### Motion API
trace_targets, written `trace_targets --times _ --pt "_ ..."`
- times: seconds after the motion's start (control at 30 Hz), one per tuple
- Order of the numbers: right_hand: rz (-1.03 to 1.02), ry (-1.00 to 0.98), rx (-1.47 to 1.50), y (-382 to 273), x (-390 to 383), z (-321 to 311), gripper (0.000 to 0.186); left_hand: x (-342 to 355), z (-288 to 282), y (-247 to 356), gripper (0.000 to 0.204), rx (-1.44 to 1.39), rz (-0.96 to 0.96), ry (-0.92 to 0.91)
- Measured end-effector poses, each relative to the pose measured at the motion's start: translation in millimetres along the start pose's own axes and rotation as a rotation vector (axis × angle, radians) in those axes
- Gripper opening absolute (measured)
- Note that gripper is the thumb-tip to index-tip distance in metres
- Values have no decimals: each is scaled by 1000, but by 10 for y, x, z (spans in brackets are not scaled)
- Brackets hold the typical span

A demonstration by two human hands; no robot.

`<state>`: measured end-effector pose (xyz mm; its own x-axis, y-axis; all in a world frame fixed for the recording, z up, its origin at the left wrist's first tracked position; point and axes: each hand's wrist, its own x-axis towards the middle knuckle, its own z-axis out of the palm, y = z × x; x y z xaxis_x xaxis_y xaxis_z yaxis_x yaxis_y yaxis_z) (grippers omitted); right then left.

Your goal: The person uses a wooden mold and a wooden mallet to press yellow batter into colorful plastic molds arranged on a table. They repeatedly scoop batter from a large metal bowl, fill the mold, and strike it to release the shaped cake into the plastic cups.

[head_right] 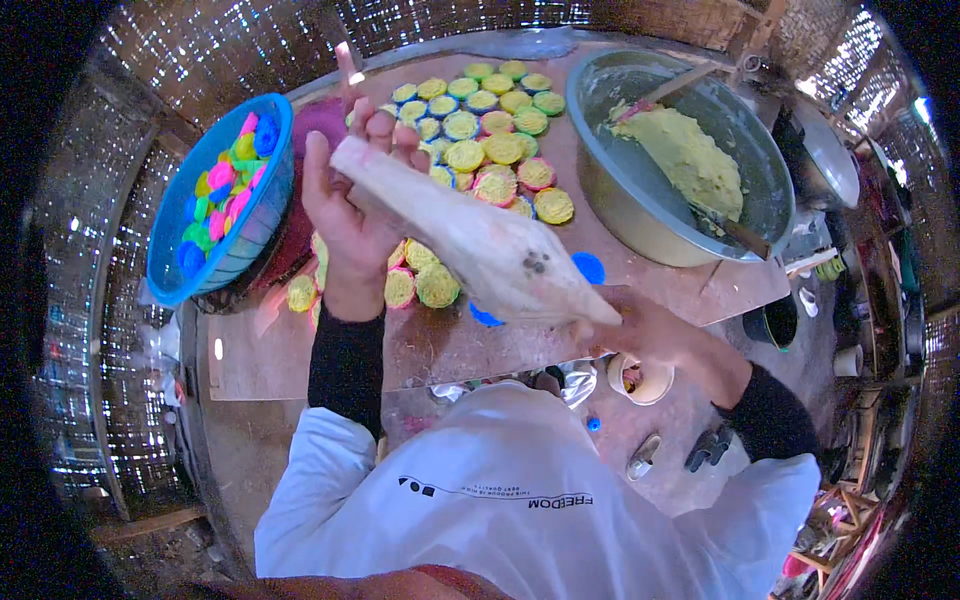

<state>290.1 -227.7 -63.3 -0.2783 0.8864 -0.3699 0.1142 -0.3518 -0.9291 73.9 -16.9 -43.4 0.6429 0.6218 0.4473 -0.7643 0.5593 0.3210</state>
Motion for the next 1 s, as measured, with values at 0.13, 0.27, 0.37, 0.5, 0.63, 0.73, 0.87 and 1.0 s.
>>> trace_targets --times 0.13,0.27,0.37,0.5,0.63,0.73,0.87,1.0 --pt "283 -136 209 -214 175 -116 54 -138 -258 -96 46 -33 -65 -107" --pt "453 -50 198 -167 376 -94 60 -289 -544 -181 33 -171 3 -33" --pt "435 -23 59 -117 470 -104 59 -356 -725 -185 33 -198 31 -15" --pt "390 -25 -257 -138 577 -94 63 -468 -914 -183 35 -200 87 70" --pt "316 20 -401 -63 633 -32 67 -513 -873 -161 35 -143 100 86" --pt "326 51 -408 -3 640 9 68 -549 -917 -153 35 -131 106 128" --pt "409 46 -396 -8 621 -7 68 -592 -932 -195 34 -163 117 220" --pt "464 48 -424 -252 551 37 70 -633 -1013 -276 31 -132 109 216"
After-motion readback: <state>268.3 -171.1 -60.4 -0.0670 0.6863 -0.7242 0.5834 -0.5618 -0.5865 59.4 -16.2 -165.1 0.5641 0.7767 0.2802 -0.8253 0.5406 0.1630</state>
